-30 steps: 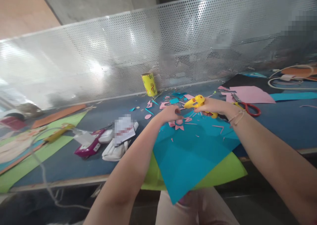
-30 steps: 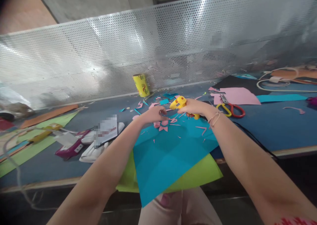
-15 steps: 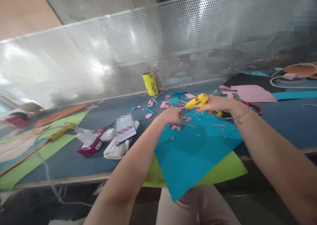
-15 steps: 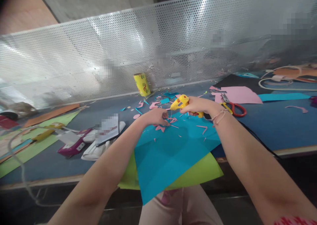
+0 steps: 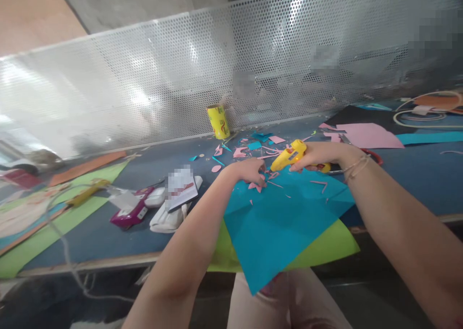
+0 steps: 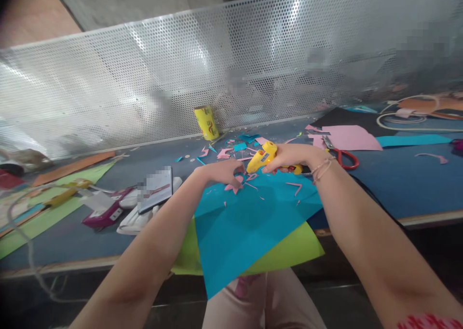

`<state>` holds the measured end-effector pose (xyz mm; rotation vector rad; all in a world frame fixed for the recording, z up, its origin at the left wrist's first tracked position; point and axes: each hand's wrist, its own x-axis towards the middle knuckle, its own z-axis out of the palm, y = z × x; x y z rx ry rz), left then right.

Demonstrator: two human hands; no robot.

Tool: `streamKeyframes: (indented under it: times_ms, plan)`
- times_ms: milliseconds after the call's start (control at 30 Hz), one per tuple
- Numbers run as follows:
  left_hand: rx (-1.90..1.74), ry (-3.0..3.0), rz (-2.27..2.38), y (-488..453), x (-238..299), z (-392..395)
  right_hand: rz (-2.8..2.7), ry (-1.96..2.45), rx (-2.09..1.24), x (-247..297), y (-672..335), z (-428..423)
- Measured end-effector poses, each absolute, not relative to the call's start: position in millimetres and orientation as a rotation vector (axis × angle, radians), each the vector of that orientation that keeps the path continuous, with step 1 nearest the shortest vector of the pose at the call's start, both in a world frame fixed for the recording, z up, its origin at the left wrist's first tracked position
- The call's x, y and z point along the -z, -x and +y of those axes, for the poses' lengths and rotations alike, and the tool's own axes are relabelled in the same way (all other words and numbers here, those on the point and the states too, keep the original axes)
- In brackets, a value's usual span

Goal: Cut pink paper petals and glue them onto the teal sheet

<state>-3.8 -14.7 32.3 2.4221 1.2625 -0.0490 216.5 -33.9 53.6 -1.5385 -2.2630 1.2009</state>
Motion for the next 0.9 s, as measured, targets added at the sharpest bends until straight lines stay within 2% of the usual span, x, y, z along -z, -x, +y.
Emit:
streamKeyframes:
  times_ms: [300,900]
  plan:
    - [-0.03,-2.385,1.18,15.1,-23.5,4.1,-2.214,1.621,-1.209,-53.6,-211.9,-38.0]
    - [0.076,-2.348,1.016,26.9,-33.7,13.2,-2.331,1.601,-1.309,-52.6,-213.8,-36.8]
